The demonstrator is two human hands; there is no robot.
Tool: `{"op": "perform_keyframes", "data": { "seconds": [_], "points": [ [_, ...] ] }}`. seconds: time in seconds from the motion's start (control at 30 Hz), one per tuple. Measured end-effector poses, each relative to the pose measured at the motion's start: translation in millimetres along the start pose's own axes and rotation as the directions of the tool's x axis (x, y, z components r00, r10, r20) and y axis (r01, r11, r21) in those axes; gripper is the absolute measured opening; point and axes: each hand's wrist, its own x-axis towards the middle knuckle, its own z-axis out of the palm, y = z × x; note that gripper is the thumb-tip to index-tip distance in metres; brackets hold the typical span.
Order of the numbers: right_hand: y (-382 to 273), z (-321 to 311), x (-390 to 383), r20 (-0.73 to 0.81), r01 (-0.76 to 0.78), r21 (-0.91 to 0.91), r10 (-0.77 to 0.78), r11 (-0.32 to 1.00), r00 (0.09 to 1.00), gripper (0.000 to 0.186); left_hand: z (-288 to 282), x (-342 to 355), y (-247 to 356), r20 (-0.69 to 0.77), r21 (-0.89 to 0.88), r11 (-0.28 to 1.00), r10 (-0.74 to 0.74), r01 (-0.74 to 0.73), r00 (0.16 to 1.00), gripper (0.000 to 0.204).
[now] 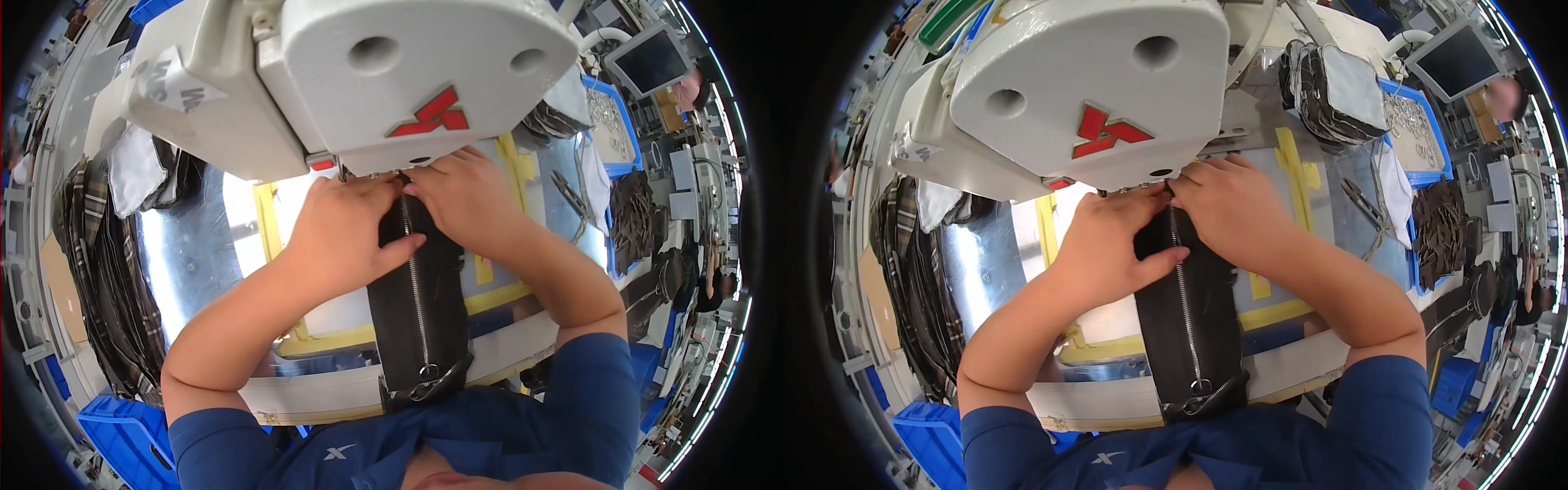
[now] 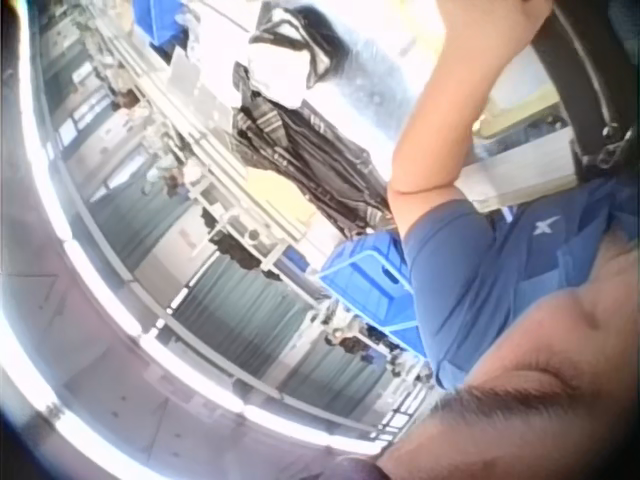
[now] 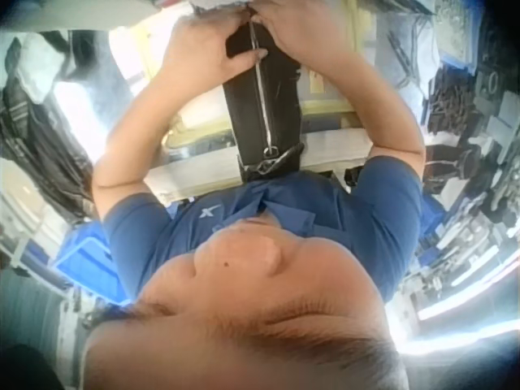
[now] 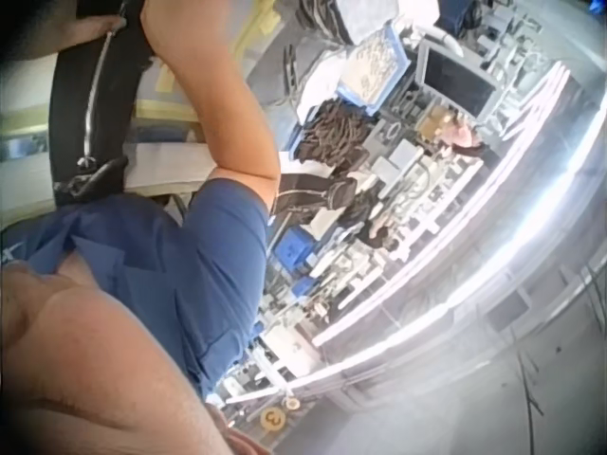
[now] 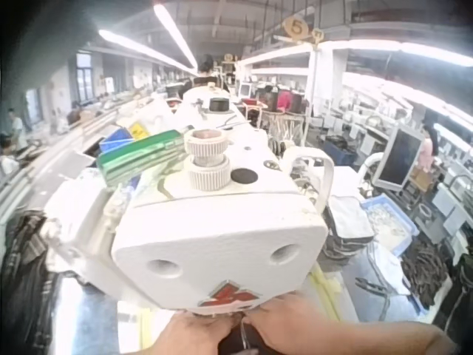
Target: The person uses a sewing machine to attach zippers to small fabric pouches. They align the zipper with the pouch edge, sew along the seam, and then trim the excess thread. The process is repeated for multiple pouches, with the person handling the fabric and machine controls throughout.
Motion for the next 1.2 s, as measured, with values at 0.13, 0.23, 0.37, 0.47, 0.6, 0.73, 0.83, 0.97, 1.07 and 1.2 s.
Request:
{"op": "perform_keyframes", "data": {
  "seconds": [0.13,0.23,0.37,0.47,0.6,0.73,0.83,0.97,1.07,1.2],
  "points": [
    [-7.6,2.6,12.3,0.087,-0.027,-0.028,0.029,0.999,0.996,0.019,-2.4,-3.9,-9.6,-0.057,0.088,0.996,0.006,-0.001,0.998,0.056],
    [-8.5,3.9,10.5,0.099,-0.034,-0.041,0.038,0.999,0.994,0.017,-4.5,-4.0,-4.1,-0.020,0.113,0.993,-0.040,0.042,0.999,0.054],
    [-6.7,4.6,10.0,0.074,0.002,-0.059,0.003,0.998,0.997,0.016,-1.8,-3.0,-7.9,-0.063,0.106,0.994,-0.009,0.016,0.998,0.049],
    [-8.0,2.9,8.2,0.067,0.007,-0.073,-0.002,0.997,0.998,0.016,-2.8,-2.7,-6.7,-0.061,0.107,0.994,0.007,0.000,0.998,0.049],
    [-5.0,2.9,6.9,0.038,0.017,-0.053,-0.015,0.998,0.999,0.017,-0.7,-2.5,-3.0,-0.071,0.083,0.997,0.002,0.003,0.997,0.050],
    [-7.4,4.0,8.1,0.050,0.040,-0.042,-0.038,0.998,0.998,0.019,-3.9,-7.1,2.7,-0.048,0.178,0.983,-0.047,0.055,0.998,0.052],
    [-7.4,6.2,9.2,0.057,0.060,-0.036,-0.058,0.998,0.997,0.022,-7.1,-8.3,5.1,-0.026,0.240,0.966,-0.092,0.095,0.995,0.052],
    [-4.7,0.0,6.2,0.138,0.039,-0.015,-0.036,0.999,0.990,0.030,-3.2,-9.7,4.1,-0.024,0.229,0.972,-0.039,0.044,0.999,0.060],
    [-7.2,-7.2,1.8,0.138,0.059,-0.021,-0.055,0.998,0.989,0.048,2.4,-12.2,3.8,-0.041,0.242,0.970,0.037,-0.026,0.998,0.071],
    [-7.5,-10.0,-5.9,0.141,0.133,-0.045,-0.125,0.990,0.982,0.077,8.0,-18.7,7.2,0.035,0.325,0.944,0.046,-0.055,0.998,0.090]
  ]
}}
